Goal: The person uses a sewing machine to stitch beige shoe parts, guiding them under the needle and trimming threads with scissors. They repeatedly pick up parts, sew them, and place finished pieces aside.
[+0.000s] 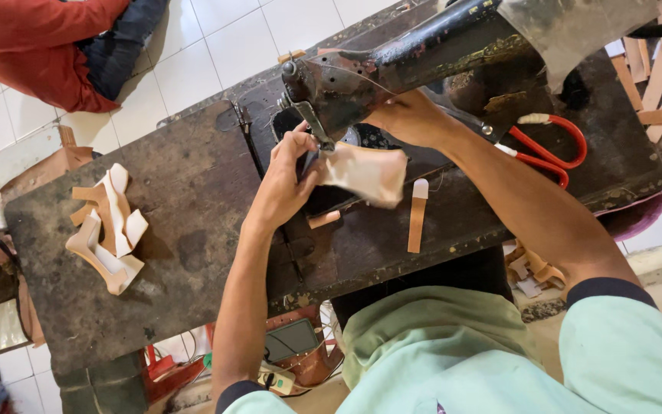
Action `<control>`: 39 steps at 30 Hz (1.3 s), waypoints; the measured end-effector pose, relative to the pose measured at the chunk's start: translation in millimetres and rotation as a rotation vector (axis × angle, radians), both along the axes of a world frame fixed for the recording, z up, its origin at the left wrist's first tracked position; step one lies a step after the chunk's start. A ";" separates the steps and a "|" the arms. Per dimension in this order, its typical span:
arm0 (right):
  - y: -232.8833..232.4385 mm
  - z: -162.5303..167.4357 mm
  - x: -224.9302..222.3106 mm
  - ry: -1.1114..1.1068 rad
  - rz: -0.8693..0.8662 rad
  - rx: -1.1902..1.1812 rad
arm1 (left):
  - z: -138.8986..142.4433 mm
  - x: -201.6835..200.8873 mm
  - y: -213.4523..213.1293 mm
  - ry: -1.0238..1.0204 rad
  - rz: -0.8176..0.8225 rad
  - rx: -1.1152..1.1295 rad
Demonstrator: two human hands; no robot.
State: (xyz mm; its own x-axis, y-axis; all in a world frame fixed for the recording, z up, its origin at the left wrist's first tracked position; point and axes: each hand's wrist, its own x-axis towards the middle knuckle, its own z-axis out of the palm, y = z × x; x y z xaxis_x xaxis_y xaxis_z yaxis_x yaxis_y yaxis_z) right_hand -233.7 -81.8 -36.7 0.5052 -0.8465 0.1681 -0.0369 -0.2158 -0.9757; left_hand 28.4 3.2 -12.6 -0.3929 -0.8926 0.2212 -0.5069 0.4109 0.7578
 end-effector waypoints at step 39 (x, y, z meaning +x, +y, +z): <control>-12.2 -3.7 10.2 0.151 -0.109 -0.209 | 2.7 0.3 4.6 -0.244 0.216 -0.408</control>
State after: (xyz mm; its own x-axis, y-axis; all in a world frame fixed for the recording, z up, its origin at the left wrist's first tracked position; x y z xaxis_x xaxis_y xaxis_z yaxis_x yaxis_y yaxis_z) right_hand -223.4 -94.0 -40.4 0.4456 -0.8521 0.2746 -0.2130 -0.3988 -0.8920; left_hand 28.7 7.7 -9.9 -0.2926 -0.8193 0.4931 -0.7547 0.5146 0.4071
